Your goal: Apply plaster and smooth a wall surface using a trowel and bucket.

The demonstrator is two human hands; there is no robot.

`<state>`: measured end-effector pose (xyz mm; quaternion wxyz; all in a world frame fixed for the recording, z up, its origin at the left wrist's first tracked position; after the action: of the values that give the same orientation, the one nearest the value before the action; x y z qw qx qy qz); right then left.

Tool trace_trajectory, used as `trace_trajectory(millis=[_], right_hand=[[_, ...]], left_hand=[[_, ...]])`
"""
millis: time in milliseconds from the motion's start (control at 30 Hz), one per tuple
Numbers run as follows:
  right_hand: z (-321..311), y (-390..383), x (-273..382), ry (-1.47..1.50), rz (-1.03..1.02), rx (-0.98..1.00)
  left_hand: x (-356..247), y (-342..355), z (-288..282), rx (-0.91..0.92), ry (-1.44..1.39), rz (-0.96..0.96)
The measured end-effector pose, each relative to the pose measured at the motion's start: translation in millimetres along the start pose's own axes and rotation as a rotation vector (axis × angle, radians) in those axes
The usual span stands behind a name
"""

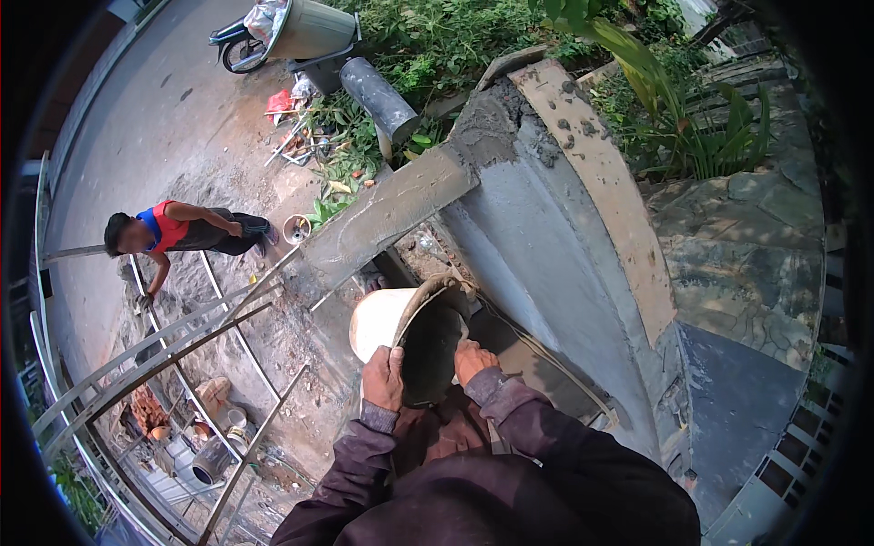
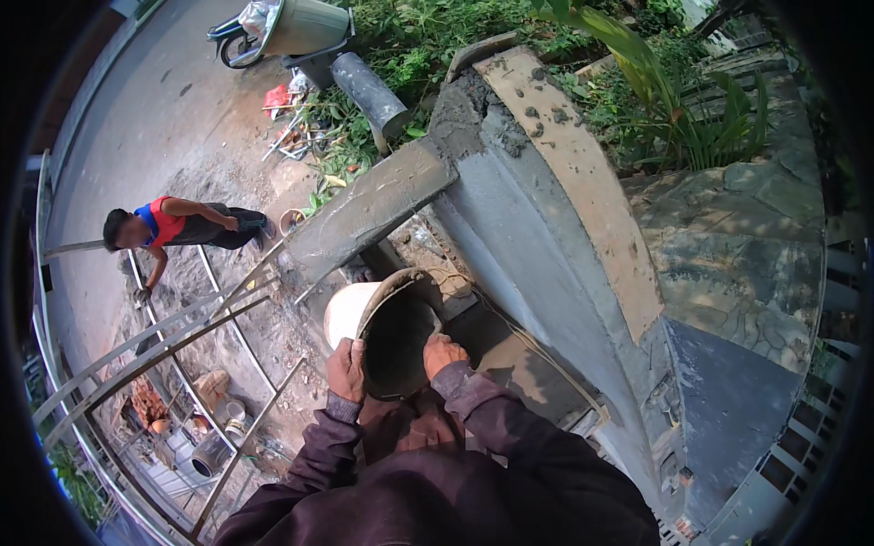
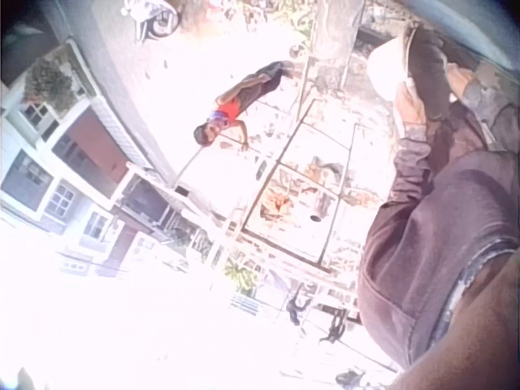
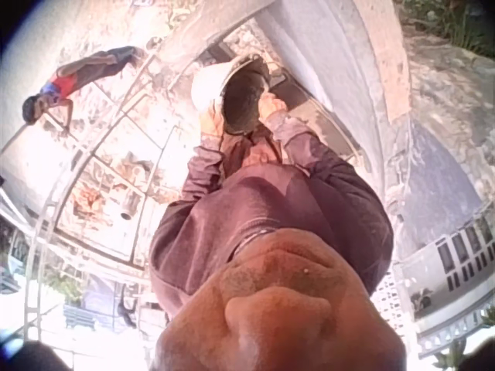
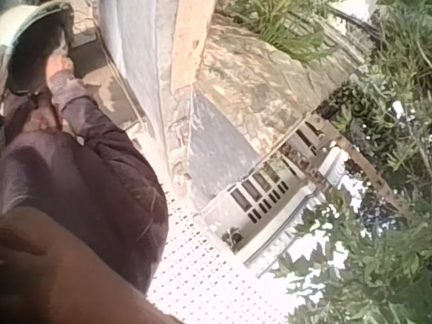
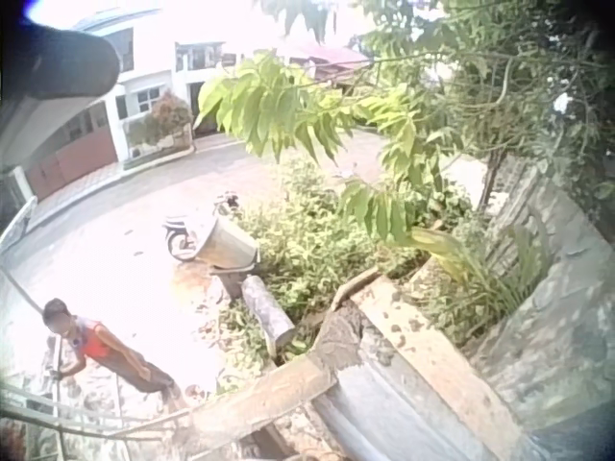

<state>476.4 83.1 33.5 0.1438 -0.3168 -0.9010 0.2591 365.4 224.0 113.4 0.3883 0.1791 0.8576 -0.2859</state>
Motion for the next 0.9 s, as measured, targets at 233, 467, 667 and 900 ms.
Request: trace_trajectory(millis=[233, 467, 667, 900], right_hand=[[-72.6, -69.4, -9.5, 0.504, -0.286, 0.306], [-55.0, -77.2, -68.8, 0.406, -0.107, 0.356], [-64.2, -56.3, -58.6, 0.256, -0.064, 0.324], [-149.7, 11.9, -5.6, 0.213, -0.288, -0.165]], left_hand=[[-32.2, -9.1, 38.1, 0.041, -0.066, 0.095], [-27.1, -19.4, 28.1, -0.021, -0.143, 0.033], [8.1, -26.3, 6.1, -0.143, -0.258, -0.045], [34.3, -24.0, -42.4, -0.275, -0.322, -0.118]])
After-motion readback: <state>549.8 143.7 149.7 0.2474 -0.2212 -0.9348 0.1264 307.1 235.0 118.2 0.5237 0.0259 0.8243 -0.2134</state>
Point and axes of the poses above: each hand's wrist, its own y-axis towards the middle knuckle, its own z-axis out of the palm, x = y × z, the point moved 4 cm from there along y, towards the middle knuckle, and after that the axes turned 2 degrees about z, right-handed, at the moved point
